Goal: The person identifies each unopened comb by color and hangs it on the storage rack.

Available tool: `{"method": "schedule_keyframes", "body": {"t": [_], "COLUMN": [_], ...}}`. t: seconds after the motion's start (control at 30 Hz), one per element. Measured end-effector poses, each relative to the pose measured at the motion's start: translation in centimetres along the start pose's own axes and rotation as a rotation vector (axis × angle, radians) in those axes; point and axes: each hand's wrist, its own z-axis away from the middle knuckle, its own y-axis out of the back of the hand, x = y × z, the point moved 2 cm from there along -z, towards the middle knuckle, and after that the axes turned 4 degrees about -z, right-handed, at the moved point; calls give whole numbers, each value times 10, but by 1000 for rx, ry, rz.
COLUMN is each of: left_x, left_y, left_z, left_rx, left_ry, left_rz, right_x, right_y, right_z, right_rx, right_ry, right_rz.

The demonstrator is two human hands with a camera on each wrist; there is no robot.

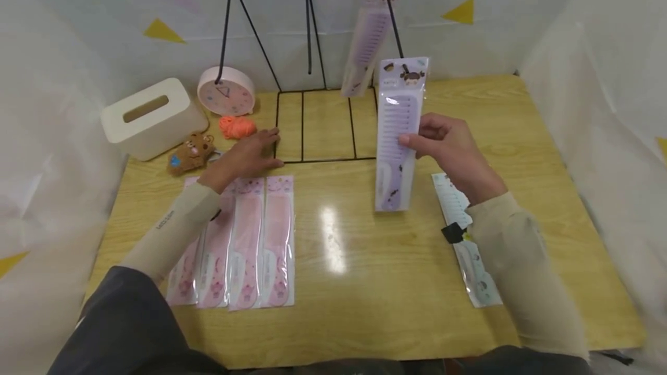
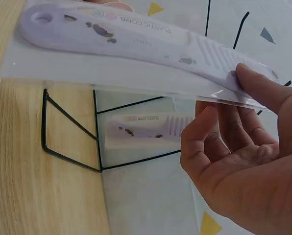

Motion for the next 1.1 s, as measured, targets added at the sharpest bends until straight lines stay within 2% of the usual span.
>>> {"method": "schedule_keyframes", "body": {"t": [0.07, 0.13, 0.23, 0.3, 0.5, 0.63, 0.8, 0.97, 1.1], "left_x": [0, 0, 0, -1, -2, -1, -2, -2, -2], "left_y": [0, -1, -1, -1, 0, -1, -1, -2, -2], "left_z": [1, 2, 3, 3, 1, -4, -8, -8, -8], "left_rx": [1, 3, 4, 5, 18, 25, 18, 20, 17], "left_ry": [4, 8, 13, 17, 3, -21, -25, -16, -19], "left_rz": [3, 8, 13, 14, 12, 5, -3, -2, -8], "right_x": [2, 2, 0, -2, -5, -6, -8, -11, -11], "right_y": [-1, -1, 1, 2, 7, 13, 16, 21, 33], "right_z": [-6, -16, -37, -57, -115, -136, -140, -126, -94], "right_rx": [4, 16, 33, 38, 83, 88, 95, 127, 193], "right_ry": [-2, -14, -30, -41, -89, -55, -58, -95, -53], "right_rz": [-14, 30, 87, 80, -149, -227, -215, -40, 121]}}
